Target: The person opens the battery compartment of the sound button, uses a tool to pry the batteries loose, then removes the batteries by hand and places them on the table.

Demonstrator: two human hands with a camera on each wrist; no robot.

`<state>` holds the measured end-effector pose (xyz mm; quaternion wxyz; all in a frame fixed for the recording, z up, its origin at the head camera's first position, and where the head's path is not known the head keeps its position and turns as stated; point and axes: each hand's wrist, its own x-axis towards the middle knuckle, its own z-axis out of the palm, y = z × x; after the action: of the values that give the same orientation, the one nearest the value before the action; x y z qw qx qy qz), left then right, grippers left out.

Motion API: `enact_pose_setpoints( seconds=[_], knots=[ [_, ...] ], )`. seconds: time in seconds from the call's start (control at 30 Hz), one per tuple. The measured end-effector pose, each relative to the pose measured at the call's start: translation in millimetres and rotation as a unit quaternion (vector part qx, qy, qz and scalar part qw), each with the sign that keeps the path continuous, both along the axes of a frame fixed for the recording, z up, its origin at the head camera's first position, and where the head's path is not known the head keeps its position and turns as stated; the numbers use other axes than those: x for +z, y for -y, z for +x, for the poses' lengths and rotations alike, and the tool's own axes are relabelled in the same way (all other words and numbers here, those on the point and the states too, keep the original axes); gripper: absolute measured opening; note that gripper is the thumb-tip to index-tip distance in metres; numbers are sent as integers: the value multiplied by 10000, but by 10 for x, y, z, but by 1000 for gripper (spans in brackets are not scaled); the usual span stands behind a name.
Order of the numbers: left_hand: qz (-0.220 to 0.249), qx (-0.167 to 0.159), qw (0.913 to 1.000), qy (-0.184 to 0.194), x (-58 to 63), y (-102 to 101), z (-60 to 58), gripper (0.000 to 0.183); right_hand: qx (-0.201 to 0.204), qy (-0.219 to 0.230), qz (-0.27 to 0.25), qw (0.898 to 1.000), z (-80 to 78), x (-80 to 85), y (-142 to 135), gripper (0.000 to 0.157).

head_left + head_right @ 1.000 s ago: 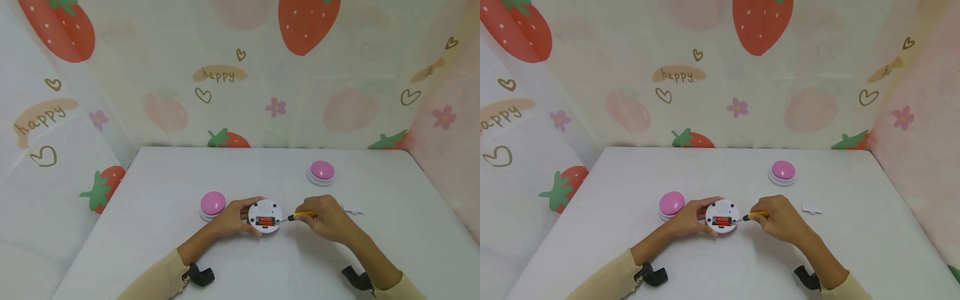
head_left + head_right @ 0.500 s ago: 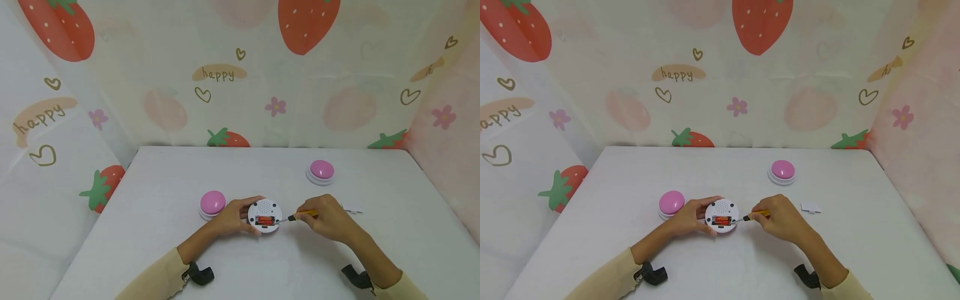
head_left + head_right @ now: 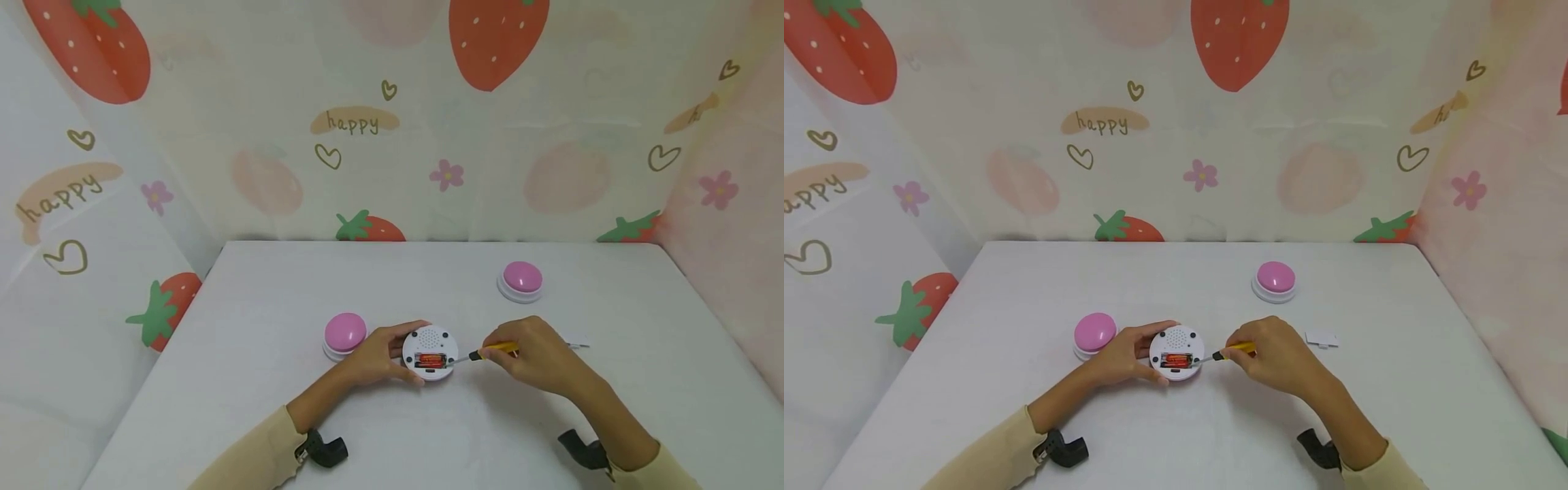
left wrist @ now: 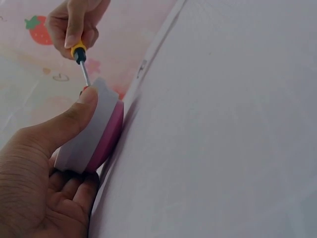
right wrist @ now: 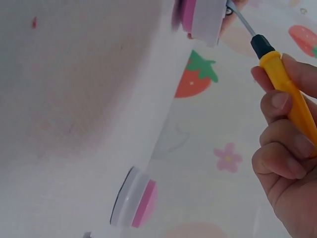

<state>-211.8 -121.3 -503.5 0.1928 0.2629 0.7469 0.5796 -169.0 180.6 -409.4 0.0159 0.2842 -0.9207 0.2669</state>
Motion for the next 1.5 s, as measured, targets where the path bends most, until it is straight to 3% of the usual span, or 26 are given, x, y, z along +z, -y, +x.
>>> enact_pose_setpoints(
  seconds=[0.27, 0.53, 0.83, 1.17, 1.5],
  knots=[
    [0, -33, 10000, -52, -27, 9, 8, 93, -153, -20, 228, 9996, 49, 83, -18, 6],
    [72, -7, 9999, 73, -38, 28, 44, 94, -23, 126, 384, 9992, 133, 138, 59, 9],
    [112, -37, 9999, 54, -52, 41, 44, 93, 572, 39, 471, 9972, 276, 106, 202, 9],
    [93, -69, 9999, 79, -29, 35, 30, 91, 1238, 271, 557, 9904, 391, 32, 416, 8],
    [51, -106, 9999, 34, -16, 26, 0, 90, 1331, 512, 665, 9875, 415, 3, 515, 8]
  ],
)
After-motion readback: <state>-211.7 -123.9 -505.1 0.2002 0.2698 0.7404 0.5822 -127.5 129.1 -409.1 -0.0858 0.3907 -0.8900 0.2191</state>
